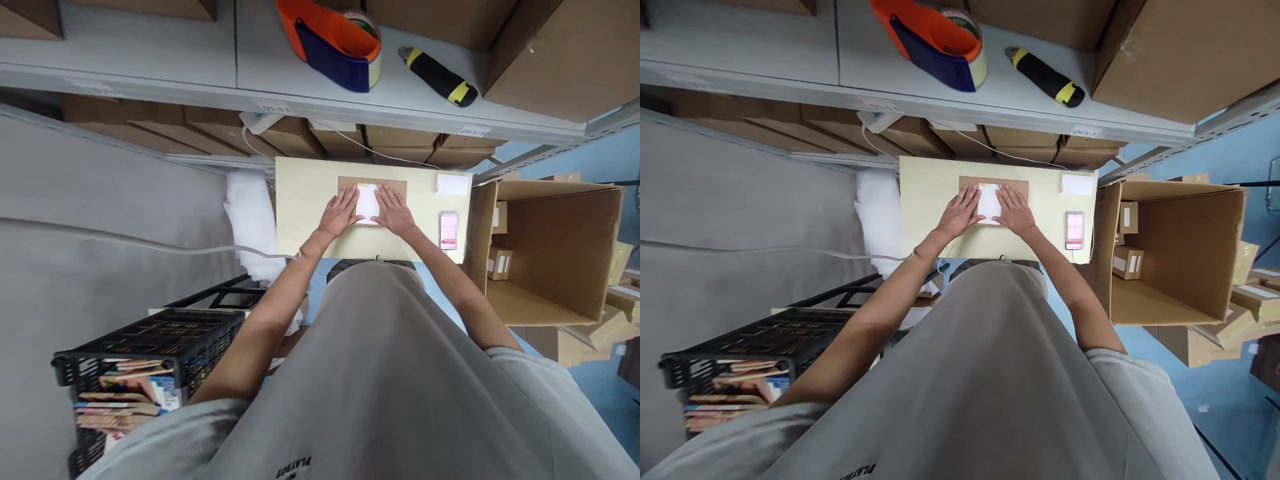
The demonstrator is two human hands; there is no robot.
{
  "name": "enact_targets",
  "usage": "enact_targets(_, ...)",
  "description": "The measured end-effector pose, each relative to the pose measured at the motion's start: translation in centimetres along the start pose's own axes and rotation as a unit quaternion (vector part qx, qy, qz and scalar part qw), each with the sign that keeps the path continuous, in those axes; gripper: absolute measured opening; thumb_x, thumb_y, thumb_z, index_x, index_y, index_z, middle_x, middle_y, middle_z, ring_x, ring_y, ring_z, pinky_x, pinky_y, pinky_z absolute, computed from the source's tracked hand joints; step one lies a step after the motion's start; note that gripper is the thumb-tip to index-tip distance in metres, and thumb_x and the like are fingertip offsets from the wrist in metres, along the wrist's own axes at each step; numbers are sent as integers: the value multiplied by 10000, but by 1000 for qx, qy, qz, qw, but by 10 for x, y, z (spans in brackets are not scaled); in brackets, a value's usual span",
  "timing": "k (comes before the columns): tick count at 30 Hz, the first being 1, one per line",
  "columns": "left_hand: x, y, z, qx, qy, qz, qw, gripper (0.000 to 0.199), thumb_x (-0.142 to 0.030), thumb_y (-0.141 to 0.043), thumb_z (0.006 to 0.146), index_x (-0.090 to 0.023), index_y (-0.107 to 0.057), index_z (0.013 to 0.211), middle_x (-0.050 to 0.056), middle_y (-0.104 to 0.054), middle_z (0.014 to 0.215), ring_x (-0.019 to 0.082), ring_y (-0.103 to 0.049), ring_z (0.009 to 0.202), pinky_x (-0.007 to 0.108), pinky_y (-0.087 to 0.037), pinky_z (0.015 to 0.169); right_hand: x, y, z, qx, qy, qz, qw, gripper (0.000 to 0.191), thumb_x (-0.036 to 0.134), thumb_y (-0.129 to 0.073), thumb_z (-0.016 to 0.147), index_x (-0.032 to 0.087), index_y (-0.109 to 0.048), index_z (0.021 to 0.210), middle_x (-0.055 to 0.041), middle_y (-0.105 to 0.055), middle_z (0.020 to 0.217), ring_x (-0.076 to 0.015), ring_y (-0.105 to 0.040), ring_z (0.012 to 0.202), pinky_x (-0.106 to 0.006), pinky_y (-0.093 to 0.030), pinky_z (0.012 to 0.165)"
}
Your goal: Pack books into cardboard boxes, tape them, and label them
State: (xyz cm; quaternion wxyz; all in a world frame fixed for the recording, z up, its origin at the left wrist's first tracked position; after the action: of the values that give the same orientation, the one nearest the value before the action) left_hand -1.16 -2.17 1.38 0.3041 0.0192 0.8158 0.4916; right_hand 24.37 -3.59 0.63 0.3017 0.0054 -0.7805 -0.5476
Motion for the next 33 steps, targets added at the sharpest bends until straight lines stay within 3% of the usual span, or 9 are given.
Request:
enact_targets(7, -35, -14, 16, -63, 108, 0, 992, 746, -519, -384, 1183, -174, -353, 1843, 173, -230, 1939, 435, -176, 1807, 674, -316, 1378, 17, -16, -2, -36, -39, 39, 998, 823, 600, -217, 1203, 98, -284, 1852, -142, -206, 1951, -351, -105, 1844, -644, -56, 1497)
enact_targets(10, -42, -22, 20, -83, 131, -7, 988, 761, -517, -330, 1186, -157, -308, 1855, 178, -174, 1949, 449, -138, 1814, 722, -247, 1388, 19, -19, -2, -41, -36, 65, 996, 861, 664, -284, 1186, 113, -307, 1848, -149, -198, 1951, -363, -104, 1843, -660, -61, 1493)
enact_targets(14, -34, -29, 11, -68, 100, -19, 993, 799, -548, -298, 1184, -119, -277, 1858, 170, -166, 1950, 427, -66, 1830, 710, -110, 1437, 18, -18, 0, -46, -41, 95, 994, 926, 718, -332, 1167, 94, -284, 1851, -173, -157, 1954, -367, -116, 1841, -649, -72, 1498)
enact_targets(18, -36, -36, -11, -53, 96, -21, 994, 738, -469, -249, 1185, -161, -318, 1853, 124, -237, 1941, 393, -56, 1837, 709, -19, 1454, 23, -18, 1, -43, -65, 105, 991, 786, 538, -269, 1208, 102, -252, 1861, -147, -140, 1961, -338, -98, 1845, -641, -62, 1502)
enact_targets(25, -72, -64, -41, -65, 170, -13, 983, 745, -485, -247, 1186, -174, -295, 1861, 109, -217, 1947, 397, 7, 1838, 739, 97, 1431, 24, -24, -1, -45, -24, 108, 993, 651, 377, -301, 1215, 234, -345, 1849, -71, -141, 1970, -316, -65, 1849, -670, -67, 1496)
enact_targets(30, -75, -63, -45, -68, 178, -17, 982, 761, -538, -272, 1184, -197, -289, 1865, 95, -222, 1949, 368, -22, 1841, 694, 43, 1454, 13, -27, -24, -17, 46, 130, 990, 651, 388, -372, 1198, 232, -398, 1830, -58, -228, 1952, -330, -86, 1847, -658, -65, 1503)
enact_targets(33, -71, -60, -47, -80, 172, -21, 982, 786, -583, -314, 1174, -187, -324, 1853, 117, -203, 1952, 371, -57, 1839, 678, 5, 1460, 8, -31, -55, -17, 35, 142, 989, 682, 392, -401, 1184, 208, -367, 1840, -75, -238, 1948, -324, -93, 1847, -636, -50, 1508)
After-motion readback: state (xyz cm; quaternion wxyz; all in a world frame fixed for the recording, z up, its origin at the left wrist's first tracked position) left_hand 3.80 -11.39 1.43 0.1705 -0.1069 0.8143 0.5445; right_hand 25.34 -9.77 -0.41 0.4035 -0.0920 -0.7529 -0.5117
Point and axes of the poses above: each hand's wrist, its own z-axis towards the middle knuckle, its own y-axis out of the back of the hand, x = y × z, the point moved 1 cm from there along z, towards the middle knuckle
